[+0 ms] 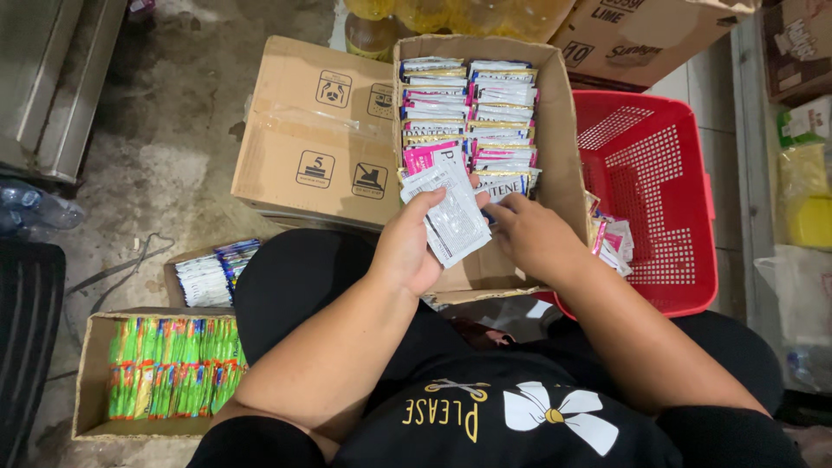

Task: The person sits on the floor and sorts small sachets from a red basket into a cardboard box. They pick up handfuls of sachets, separate them by color and brand, and place them into neat rows within the box.

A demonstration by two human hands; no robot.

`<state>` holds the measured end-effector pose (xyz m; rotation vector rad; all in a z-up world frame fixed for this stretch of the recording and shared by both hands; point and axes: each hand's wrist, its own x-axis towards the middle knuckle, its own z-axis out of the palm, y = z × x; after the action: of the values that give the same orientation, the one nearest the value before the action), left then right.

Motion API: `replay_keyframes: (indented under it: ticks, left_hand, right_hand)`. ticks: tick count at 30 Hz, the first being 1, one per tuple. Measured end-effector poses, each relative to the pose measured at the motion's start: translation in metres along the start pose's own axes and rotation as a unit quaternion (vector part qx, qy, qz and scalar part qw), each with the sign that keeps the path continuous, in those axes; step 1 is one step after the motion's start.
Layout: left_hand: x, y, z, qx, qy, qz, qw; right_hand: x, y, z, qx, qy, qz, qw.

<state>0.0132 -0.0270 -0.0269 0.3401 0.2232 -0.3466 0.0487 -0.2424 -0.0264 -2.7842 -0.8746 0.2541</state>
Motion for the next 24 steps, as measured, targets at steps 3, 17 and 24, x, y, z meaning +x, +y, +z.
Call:
replay_keyframes:
  ticks: [3,17,24]
  left_hand:
    - [0.002,-0.002,0.000,-0.006,0.011,-0.005,1.000]
    - [0.000,0.001,0.006,0.012,0.024,0.002,1.000]
    - [0.005,-0.003,-0.001,-0.001,0.001,0.003,1.000]
  right_hand:
    - [0.000,0.002,0.007,0.004,0.004,-0.028,1.000]
    - [0.006,0.011,0.014,-0.004,0.040,-0.015,0.999]
    - [0.003,-0.008,-0.021,0.051,0.106,0.006,0.993]
